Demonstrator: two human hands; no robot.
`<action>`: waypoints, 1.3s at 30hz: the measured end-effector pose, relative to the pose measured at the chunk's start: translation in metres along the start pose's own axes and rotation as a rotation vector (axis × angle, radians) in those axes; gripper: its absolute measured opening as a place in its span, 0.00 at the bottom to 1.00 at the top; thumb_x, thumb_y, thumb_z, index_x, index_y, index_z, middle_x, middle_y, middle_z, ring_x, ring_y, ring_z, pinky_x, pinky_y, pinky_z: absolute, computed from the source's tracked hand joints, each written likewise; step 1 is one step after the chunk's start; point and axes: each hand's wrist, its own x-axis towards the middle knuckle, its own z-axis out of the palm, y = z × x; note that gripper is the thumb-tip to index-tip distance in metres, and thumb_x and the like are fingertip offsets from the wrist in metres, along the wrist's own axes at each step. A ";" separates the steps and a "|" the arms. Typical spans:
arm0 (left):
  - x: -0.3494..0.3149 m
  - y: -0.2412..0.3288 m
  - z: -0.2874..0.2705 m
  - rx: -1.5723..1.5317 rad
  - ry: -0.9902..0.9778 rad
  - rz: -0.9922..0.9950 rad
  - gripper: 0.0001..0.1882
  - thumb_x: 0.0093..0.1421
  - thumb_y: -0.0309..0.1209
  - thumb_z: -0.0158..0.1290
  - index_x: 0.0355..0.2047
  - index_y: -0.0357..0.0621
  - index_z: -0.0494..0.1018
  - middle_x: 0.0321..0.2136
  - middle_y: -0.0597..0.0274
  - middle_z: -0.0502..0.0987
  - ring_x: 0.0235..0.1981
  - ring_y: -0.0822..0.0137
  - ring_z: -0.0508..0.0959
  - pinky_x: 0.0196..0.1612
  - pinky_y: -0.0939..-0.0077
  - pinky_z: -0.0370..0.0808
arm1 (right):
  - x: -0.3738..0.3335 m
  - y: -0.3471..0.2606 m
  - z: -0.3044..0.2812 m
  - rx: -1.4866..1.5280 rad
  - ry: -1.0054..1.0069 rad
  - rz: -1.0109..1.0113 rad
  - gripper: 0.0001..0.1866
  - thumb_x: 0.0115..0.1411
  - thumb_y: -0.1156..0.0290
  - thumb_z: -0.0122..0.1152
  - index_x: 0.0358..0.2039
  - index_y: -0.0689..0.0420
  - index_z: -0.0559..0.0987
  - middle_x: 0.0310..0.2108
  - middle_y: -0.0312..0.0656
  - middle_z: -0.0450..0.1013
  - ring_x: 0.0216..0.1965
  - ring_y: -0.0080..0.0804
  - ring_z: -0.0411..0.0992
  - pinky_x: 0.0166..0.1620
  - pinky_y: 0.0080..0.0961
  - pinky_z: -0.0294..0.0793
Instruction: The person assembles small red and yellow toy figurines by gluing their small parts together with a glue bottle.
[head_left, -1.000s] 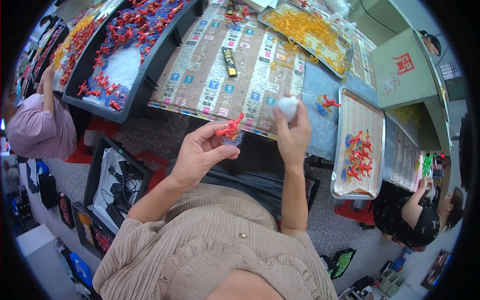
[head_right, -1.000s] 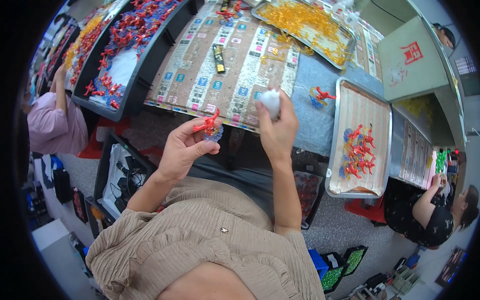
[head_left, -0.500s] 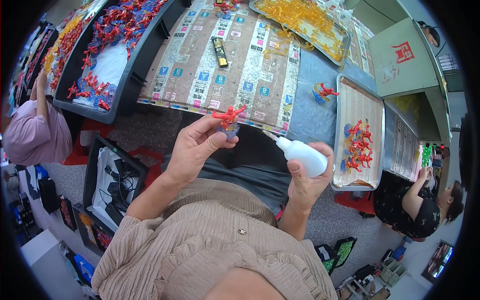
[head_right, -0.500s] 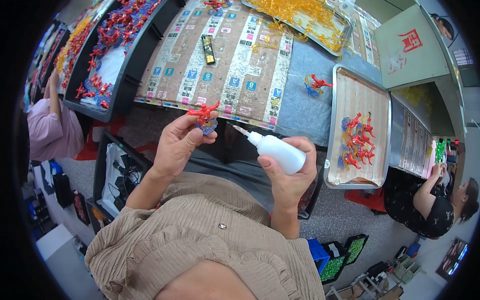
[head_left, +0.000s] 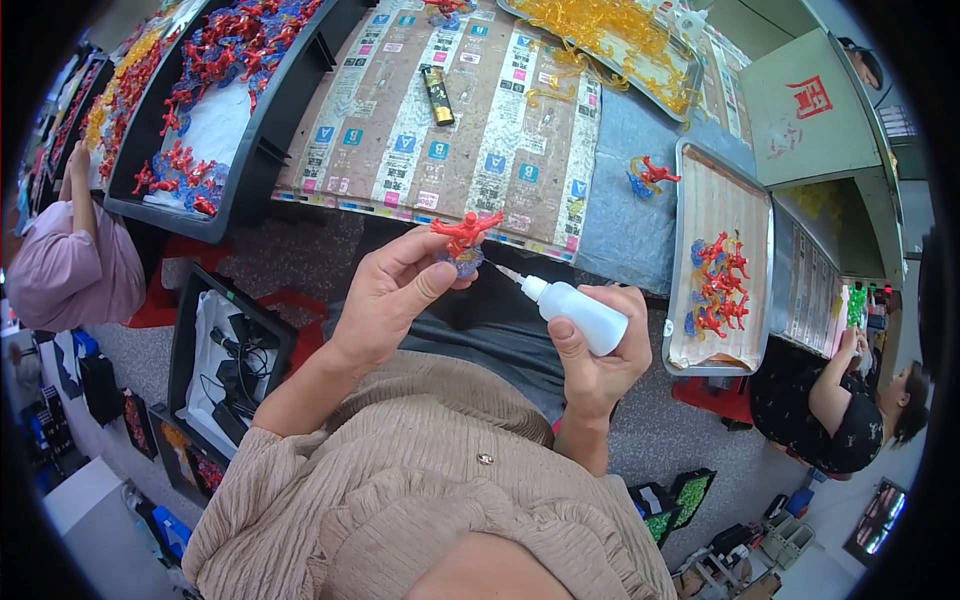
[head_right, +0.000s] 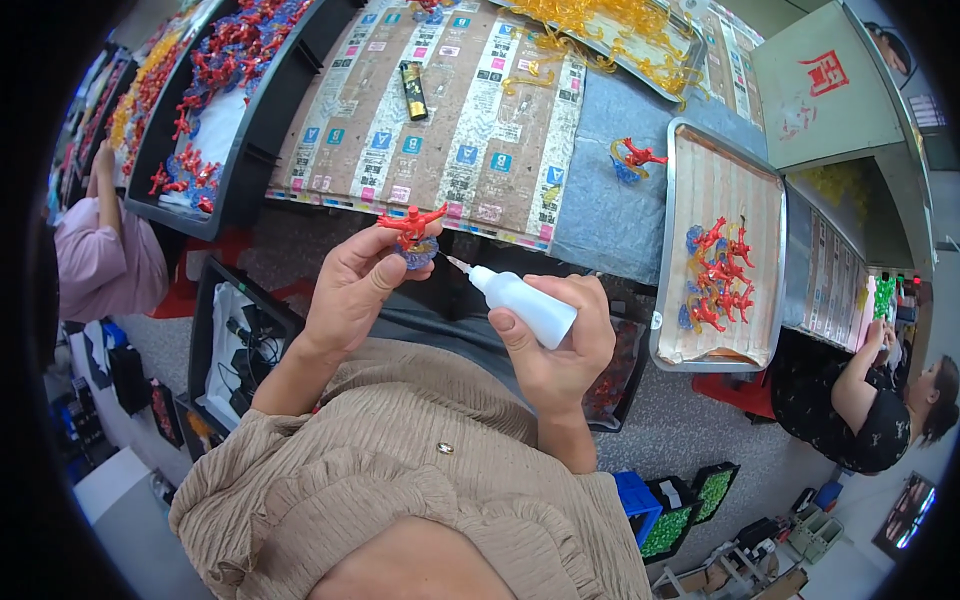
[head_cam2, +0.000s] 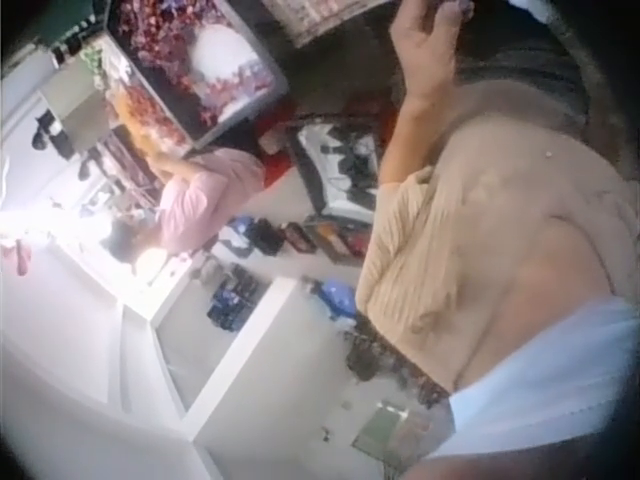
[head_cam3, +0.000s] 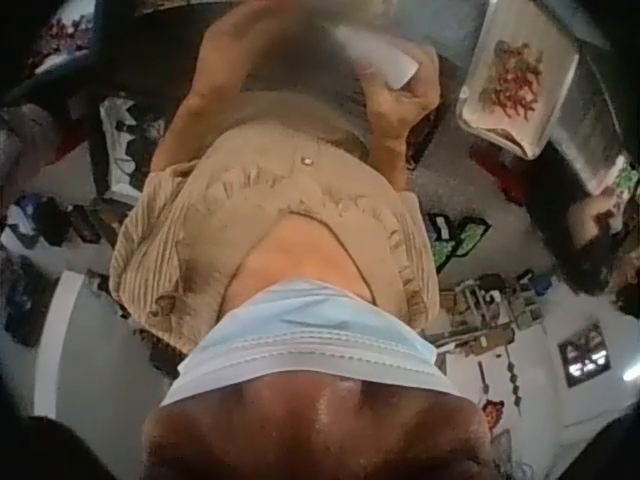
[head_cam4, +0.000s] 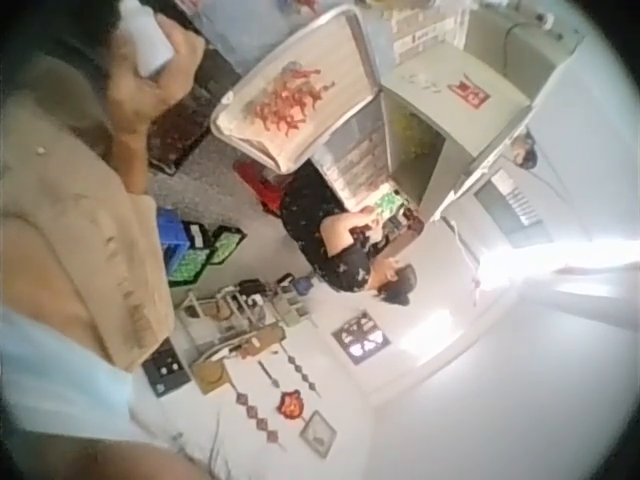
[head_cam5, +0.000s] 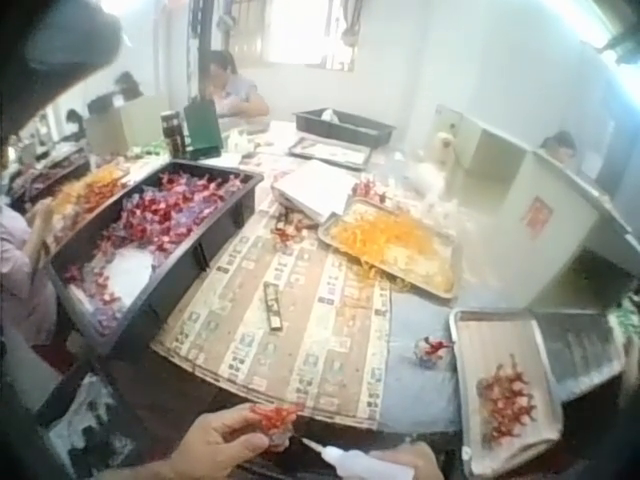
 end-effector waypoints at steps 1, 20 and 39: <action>0.000 0.000 0.000 -0.010 0.003 -0.013 0.18 0.62 0.32 0.54 0.50 0.35 0.71 0.39 0.62 0.74 0.40 0.72 0.76 0.48 0.77 0.75 | 0.000 0.000 0.000 0.001 -0.001 0.002 0.23 0.47 0.60 0.74 0.35 0.62 0.77 0.31 0.39 0.68 0.33 0.27 0.66 0.37 0.22 0.66; -0.001 0.002 -0.002 -0.082 -0.037 -0.037 0.20 0.62 0.32 0.53 0.52 0.35 0.69 0.48 0.56 0.74 0.44 0.71 0.75 0.50 0.74 0.75 | 0.001 0.002 0.001 -0.012 0.020 -0.028 0.21 0.45 0.64 0.76 0.34 0.62 0.77 0.29 0.42 0.74 0.29 0.30 0.68 0.33 0.25 0.67; 0.000 -0.004 -0.004 -0.253 -0.039 -0.266 0.15 0.61 0.32 0.55 0.45 0.37 0.72 0.41 0.59 0.76 0.37 0.70 0.79 0.42 0.77 0.78 | -0.001 -0.001 0.001 0.048 0.068 -0.020 0.21 0.45 0.63 0.76 0.34 0.62 0.78 0.29 0.41 0.73 0.30 0.29 0.67 0.34 0.25 0.66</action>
